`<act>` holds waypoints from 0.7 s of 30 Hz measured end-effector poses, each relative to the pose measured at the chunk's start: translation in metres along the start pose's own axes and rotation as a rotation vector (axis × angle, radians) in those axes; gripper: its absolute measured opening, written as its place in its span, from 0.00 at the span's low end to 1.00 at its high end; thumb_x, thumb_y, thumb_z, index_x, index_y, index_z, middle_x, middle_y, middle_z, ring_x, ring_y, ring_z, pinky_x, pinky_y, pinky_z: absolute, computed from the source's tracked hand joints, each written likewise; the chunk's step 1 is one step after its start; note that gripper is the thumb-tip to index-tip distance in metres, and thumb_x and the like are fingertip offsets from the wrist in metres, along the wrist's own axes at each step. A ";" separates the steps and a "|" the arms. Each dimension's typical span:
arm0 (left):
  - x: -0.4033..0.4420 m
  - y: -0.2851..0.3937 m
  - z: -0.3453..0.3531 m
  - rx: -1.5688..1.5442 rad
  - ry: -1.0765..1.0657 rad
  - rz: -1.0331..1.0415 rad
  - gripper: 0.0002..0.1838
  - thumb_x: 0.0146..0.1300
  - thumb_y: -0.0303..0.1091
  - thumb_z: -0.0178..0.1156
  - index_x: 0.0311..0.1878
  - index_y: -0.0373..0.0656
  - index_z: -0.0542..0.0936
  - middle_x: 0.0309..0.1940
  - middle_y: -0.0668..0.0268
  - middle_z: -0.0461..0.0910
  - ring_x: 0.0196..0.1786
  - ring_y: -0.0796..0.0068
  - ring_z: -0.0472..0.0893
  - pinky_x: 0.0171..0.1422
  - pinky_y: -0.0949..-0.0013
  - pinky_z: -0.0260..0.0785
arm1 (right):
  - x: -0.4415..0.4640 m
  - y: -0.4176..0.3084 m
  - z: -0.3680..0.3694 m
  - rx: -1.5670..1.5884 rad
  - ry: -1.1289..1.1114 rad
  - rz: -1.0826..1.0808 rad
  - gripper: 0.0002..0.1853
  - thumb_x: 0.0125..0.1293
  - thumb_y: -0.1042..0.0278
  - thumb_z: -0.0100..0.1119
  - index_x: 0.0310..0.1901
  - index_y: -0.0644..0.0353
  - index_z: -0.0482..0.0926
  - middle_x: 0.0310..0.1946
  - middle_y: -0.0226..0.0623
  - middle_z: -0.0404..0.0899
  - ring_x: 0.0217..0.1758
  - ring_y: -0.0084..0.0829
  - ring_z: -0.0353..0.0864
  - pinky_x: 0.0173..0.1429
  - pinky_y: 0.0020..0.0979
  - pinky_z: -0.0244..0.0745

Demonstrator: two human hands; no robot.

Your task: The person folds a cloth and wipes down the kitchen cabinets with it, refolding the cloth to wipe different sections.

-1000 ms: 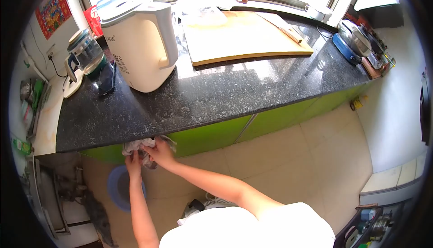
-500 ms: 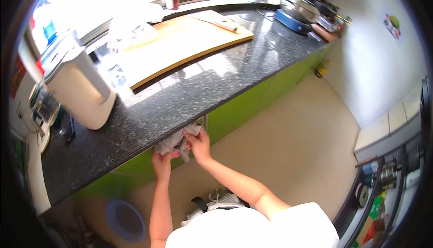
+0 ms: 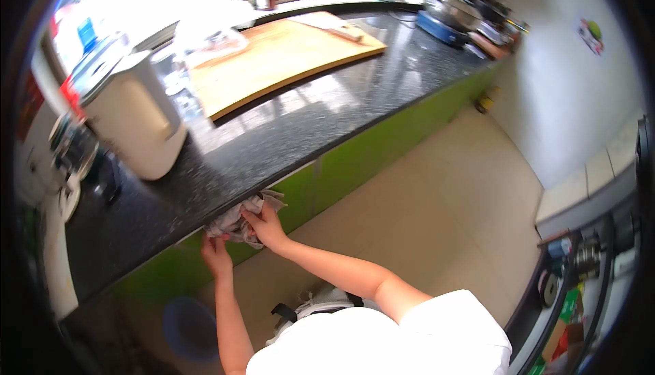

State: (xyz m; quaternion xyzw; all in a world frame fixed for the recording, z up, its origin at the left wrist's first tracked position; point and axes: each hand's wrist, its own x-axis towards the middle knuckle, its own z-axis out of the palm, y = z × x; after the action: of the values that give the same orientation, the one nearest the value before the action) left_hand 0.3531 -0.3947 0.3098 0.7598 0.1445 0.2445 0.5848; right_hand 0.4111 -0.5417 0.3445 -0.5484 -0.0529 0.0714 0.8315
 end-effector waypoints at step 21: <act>0.003 0.071 0.104 0.318 -0.120 0.103 0.14 0.51 0.37 0.65 0.35 0.38 0.78 0.23 0.57 0.81 0.27 0.59 0.81 0.33 0.62 0.71 | 0.027 -0.040 -0.090 0.067 0.305 -0.117 0.10 0.61 0.70 0.60 0.44 0.57 0.74 0.37 0.26 0.78 0.34 0.17 0.72 0.35 0.21 0.67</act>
State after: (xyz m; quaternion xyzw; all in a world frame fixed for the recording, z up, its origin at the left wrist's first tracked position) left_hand 0.4068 -0.4981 0.3579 0.8623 0.1072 0.2023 0.4517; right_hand 0.4550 -0.6340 0.3456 -0.5210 0.0447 -0.0594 0.8503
